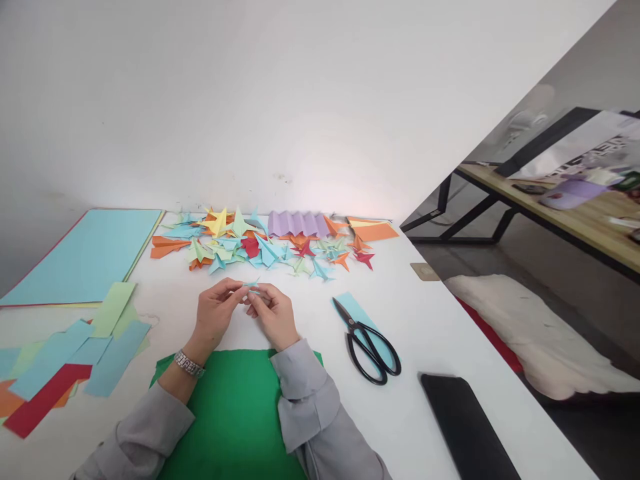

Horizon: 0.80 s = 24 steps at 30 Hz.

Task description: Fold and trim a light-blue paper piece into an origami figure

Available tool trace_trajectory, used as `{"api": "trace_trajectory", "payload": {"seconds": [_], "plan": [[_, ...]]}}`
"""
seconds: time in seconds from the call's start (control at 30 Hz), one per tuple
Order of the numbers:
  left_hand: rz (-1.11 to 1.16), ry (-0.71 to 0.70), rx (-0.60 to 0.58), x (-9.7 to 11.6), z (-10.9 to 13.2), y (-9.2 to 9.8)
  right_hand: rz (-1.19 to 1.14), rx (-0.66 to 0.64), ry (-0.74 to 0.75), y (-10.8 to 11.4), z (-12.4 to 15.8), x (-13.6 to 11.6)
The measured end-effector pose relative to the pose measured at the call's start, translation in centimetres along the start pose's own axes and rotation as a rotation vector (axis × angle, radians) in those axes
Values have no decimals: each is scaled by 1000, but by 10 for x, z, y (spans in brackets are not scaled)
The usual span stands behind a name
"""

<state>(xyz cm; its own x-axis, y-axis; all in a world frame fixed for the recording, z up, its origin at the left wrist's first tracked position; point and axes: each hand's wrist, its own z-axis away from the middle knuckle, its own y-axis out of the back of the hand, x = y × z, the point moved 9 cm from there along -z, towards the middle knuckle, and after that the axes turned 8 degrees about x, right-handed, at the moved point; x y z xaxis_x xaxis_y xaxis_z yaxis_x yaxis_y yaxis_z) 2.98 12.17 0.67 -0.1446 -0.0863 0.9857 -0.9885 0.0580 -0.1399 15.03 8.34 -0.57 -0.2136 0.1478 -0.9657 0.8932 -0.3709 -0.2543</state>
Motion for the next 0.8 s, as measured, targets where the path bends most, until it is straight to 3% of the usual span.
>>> {"api": "trace_trajectory", "payload": {"seconds": [0.1, 0.37, 0.57, 0.8], "plan": [[-40, 28, 1, -5, -1, 0, 39, 1, 20, 1, 1, -2], [-141, -108, -23, 6, 0, -3, 90, 13, 27, 6, -2, 1], [-93, -47, -35, 5, 0, -2, 80, -21, 12, 6, -2, 0], [-26, 126, 1, -6, 0, 1, 33, -71, -42, 0, -1, 0]]}}
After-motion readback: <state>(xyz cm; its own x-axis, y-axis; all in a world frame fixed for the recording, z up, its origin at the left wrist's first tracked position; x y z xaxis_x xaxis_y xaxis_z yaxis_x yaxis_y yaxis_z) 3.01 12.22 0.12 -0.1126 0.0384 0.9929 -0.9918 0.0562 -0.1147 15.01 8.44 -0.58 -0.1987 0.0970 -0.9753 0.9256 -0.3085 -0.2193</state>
